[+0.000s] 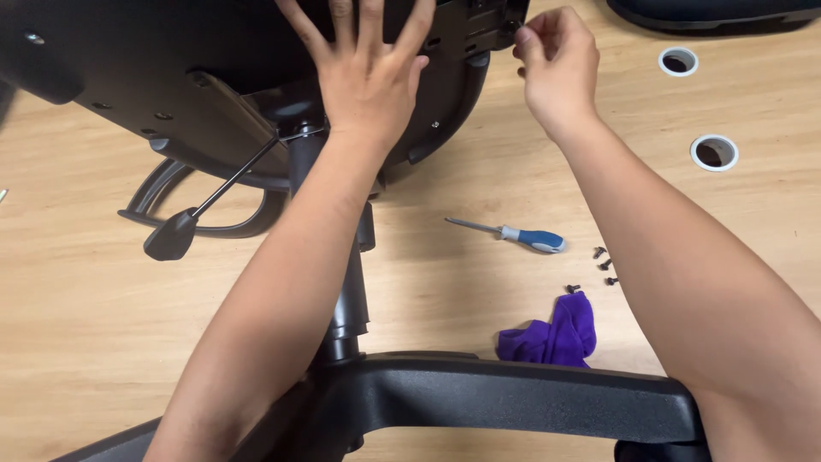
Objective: The person aligns a metal plate against the bottom of an office chair seat and inserts screws into the holes by hand. They use a screwdriver to tighten the screws, then position the backrest bracket and secure it with more screws.
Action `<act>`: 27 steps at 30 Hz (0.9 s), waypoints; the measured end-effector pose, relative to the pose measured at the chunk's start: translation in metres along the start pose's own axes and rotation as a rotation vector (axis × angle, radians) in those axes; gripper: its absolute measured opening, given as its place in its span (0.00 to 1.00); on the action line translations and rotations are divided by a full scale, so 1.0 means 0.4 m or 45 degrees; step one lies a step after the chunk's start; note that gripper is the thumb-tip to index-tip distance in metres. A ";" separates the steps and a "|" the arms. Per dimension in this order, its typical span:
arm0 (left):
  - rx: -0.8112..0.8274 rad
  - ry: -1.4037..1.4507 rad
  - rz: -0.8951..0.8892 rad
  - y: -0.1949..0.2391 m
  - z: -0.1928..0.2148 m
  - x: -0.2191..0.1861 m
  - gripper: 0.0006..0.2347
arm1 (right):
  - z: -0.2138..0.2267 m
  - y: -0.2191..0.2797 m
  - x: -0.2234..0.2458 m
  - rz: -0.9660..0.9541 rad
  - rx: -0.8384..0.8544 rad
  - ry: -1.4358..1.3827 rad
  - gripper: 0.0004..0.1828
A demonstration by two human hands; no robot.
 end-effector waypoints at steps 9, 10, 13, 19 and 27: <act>-0.136 0.114 -0.041 -0.009 0.056 -0.021 0.25 | -0.120 0.024 -0.098 -0.254 0.075 -0.550 0.08; -0.154 0.112 -0.037 -0.007 0.068 -0.026 0.25 | -0.124 0.029 -0.097 -0.236 0.076 -0.546 0.08; -0.124 0.174 -0.028 -0.021 0.072 -0.039 0.22 | -0.110 0.011 -0.095 -0.209 -0.045 -0.566 0.08; 0.081 -0.085 -0.107 -0.030 0.002 -0.066 0.29 | -0.092 -0.010 -0.064 -0.198 -0.106 -0.562 0.09; 0.092 0.008 -0.219 -0.019 -0.030 -0.083 0.24 | -0.106 0.005 -0.018 -0.059 0.107 -0.304 0.09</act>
Point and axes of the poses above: each hand's wrist, its own y-axis away from the middle knuckle, its own z-axis out of the back of the hand, x = y × z, the point moved 9 cm from there along -y, towards the middle knuckle, and after that the axes turned 8 degrees about z, right-handed, at the moved point
